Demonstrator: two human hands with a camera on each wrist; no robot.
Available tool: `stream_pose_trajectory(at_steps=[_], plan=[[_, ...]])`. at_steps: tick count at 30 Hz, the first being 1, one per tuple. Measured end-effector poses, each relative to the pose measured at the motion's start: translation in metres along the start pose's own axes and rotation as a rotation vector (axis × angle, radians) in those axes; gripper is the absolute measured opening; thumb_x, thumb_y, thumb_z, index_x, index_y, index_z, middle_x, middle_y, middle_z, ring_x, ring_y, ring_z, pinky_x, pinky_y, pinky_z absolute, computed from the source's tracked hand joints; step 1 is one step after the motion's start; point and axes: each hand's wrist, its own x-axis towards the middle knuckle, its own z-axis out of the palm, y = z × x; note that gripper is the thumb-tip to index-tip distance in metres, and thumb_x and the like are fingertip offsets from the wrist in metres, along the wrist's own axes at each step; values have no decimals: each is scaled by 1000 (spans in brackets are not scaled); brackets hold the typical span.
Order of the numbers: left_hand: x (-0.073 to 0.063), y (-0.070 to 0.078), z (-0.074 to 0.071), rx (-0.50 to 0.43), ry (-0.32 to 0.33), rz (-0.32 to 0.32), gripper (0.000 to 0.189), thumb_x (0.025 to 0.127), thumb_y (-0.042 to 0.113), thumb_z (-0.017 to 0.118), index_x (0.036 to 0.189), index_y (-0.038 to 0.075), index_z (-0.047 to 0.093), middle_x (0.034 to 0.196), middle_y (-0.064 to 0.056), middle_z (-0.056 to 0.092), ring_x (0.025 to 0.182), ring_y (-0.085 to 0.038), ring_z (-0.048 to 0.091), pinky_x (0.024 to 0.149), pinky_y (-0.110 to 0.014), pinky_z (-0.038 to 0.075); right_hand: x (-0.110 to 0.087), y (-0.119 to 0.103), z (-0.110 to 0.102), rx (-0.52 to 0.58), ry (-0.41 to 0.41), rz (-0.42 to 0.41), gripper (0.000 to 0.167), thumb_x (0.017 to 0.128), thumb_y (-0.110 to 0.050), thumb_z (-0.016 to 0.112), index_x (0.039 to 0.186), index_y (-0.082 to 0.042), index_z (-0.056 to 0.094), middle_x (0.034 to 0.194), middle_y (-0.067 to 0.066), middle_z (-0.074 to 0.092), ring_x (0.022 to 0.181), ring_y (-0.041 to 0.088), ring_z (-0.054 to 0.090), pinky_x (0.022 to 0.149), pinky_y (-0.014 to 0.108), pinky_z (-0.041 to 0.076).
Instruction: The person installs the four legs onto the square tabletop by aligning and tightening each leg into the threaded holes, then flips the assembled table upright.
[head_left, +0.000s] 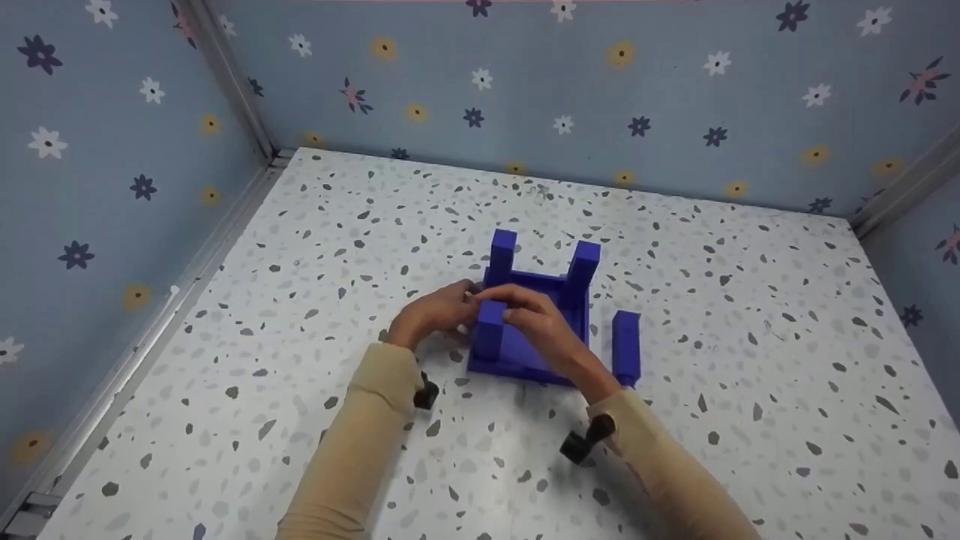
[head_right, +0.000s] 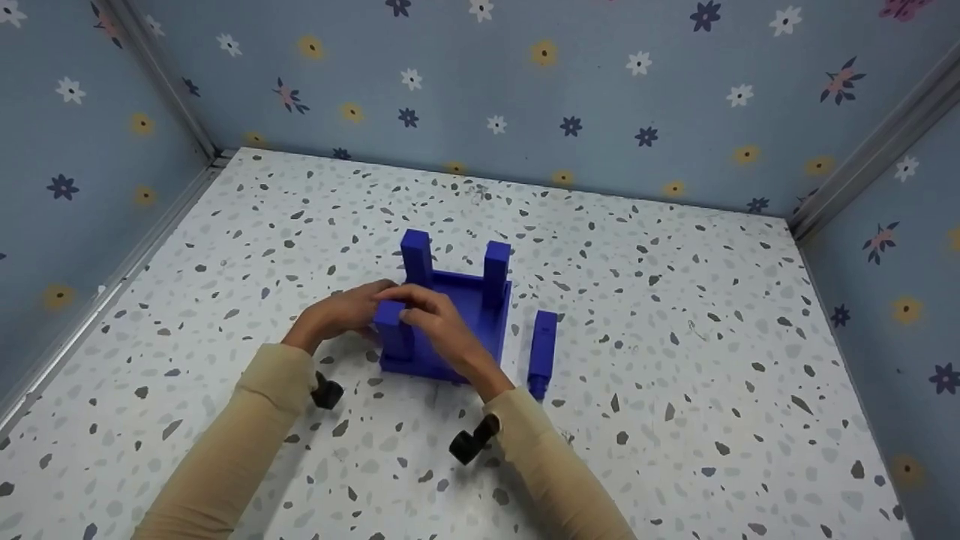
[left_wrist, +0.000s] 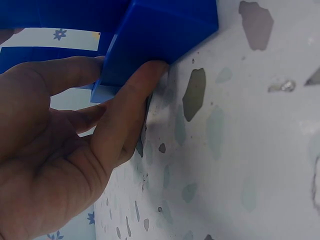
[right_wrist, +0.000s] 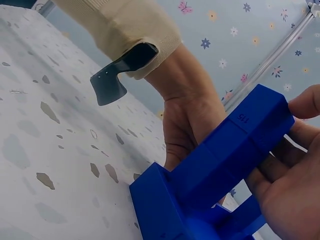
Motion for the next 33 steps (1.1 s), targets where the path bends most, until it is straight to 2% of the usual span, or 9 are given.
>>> stream_pose_trajectory(at_steps=[6, 12, 20, 24, 25, 29, 33], plan=[[1, 0, -1, -16, -3, -13, 54, 93, 14, 48, 143, 7, 32, 124, -15, 56, 107, -28, 62, 81, -37, 57, 0, 4, -1, 24, -3, -16, 36, 90, -1, 45, 122, 14, 53, 122, 16, 58, 113, 23, 54, 100, 35, 43], [1, 0, -1, 12, 5, -20, 54, 93, 14, 46, 144, 7, 32, 127, -14, 55, 109, -28, 61, 82, -37, 57, 1, 8, -2, 53, -46, -32, 40, 91, -3, 43, 126, 16, 50, 131, 30, 49, 121, 32, 48, 104, 37, 40], [-1, 1, -1, -18, -15, -15, 54, 92, 18, 56, 140, 6, 36, 128, -16, 54, 108, -30, 61, 84, -39, 56, -1, 11, -6, 84, -129, 14, 47, 94, -16, 49, 132, 12, 47, 142, 25, 43, 136, 29, 39, 113, 40, 32], [-1, 0, -1, -21, -8, -7, 52, 91, 18, 57, 138, 7, 38, 125, -15, 55, 105, -30, 62, 83, -38, 56, -2, 12, -8, 88, -147, 6, 46, 95, -16, 49, 132, 11, 46, 138, 17, 49, 133, 30, 40, 112, 40, 32], [2, -3, 0, -19, 0, 1, 51, 90, 19, 57, 137, 7, 39, 123, -14, 56, 103, -28, 62, 81, -37, 57, -2, 12, -8, 88, -150, -1, 45, 96, -15, 48, 132, 11, 46, 136, 14, 51, 131, 30, 42, 111, 40, 33], [3, -3, 0, -16, 7, 2, 50, 89, 14, 55, 136, 7, 40, 122, -13, 57, 102, -27, 63, 80, -37, 57, -2, 14, -9, 91, -158, -20, 38, 96, -8, 43, 130, 9, 48, 131, 16, 51, 125, 31, 46, 108, 38, 37], [1, 0, 1, -16, 5, -2, 49, 91, 14, 53, 137, 7, 39, 125, -13, 55, 103, -27, 62, 80, -37, 57, -3, 15, -11, 86, -153, -13, 36, 96, -7, 41, 130, 3, 50, 129, 12, 52, 118, 23, 50, 103, 33, 41]])
